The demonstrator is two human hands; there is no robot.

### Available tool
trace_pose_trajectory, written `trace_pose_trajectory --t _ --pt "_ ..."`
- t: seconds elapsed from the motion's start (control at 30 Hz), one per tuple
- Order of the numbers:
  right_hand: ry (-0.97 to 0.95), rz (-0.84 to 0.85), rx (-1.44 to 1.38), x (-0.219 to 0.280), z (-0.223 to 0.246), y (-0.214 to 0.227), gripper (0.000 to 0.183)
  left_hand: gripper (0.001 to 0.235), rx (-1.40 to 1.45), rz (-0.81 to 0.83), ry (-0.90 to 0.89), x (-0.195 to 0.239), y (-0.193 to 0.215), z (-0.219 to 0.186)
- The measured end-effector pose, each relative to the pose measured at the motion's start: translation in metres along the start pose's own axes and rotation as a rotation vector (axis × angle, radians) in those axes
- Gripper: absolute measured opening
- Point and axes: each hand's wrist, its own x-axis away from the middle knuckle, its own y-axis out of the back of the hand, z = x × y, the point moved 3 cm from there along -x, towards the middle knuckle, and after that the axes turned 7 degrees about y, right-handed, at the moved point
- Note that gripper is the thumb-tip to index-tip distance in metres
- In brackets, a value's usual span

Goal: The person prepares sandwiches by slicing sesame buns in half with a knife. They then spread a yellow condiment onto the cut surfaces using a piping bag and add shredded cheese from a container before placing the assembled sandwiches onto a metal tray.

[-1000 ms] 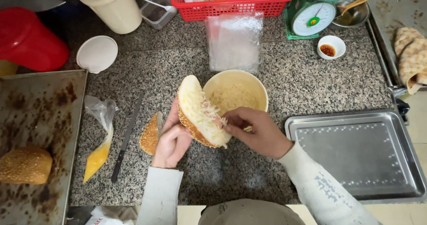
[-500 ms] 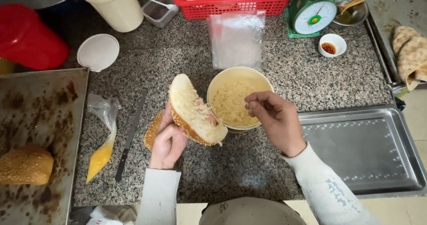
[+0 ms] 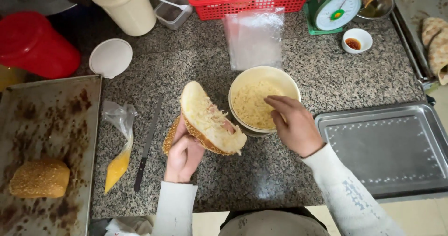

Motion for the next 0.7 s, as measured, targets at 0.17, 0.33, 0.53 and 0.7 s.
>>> trace_pose_trajectory --t 0.17,0.33,0.53,0.7 --pt "-0.028 -0.184 -0.348 0.035 -0.001 0.009 0.030 0.118 0.037 -0.015 -0.017 -0.004 -0.054 0.005" --pt "-0.046 -0.203 -0.900 0.094 -0.029 -0.002 0.074 0.109 0.026 0.051 -0.146 -0.016 -0.150 0.030" --pt "-0.049 -0.367 -1.110 0.117 -0.029 0.058 0.072 0.102 -0.006 -0.093 -0.138 -0.042 -0.231 0.127" --pt "-0.305 -0.433 -1.079 0.152 -0.110 0.087 0.074 0.096 -0.135 -0.087 -0.090 -0.043 -0.247 0.222"
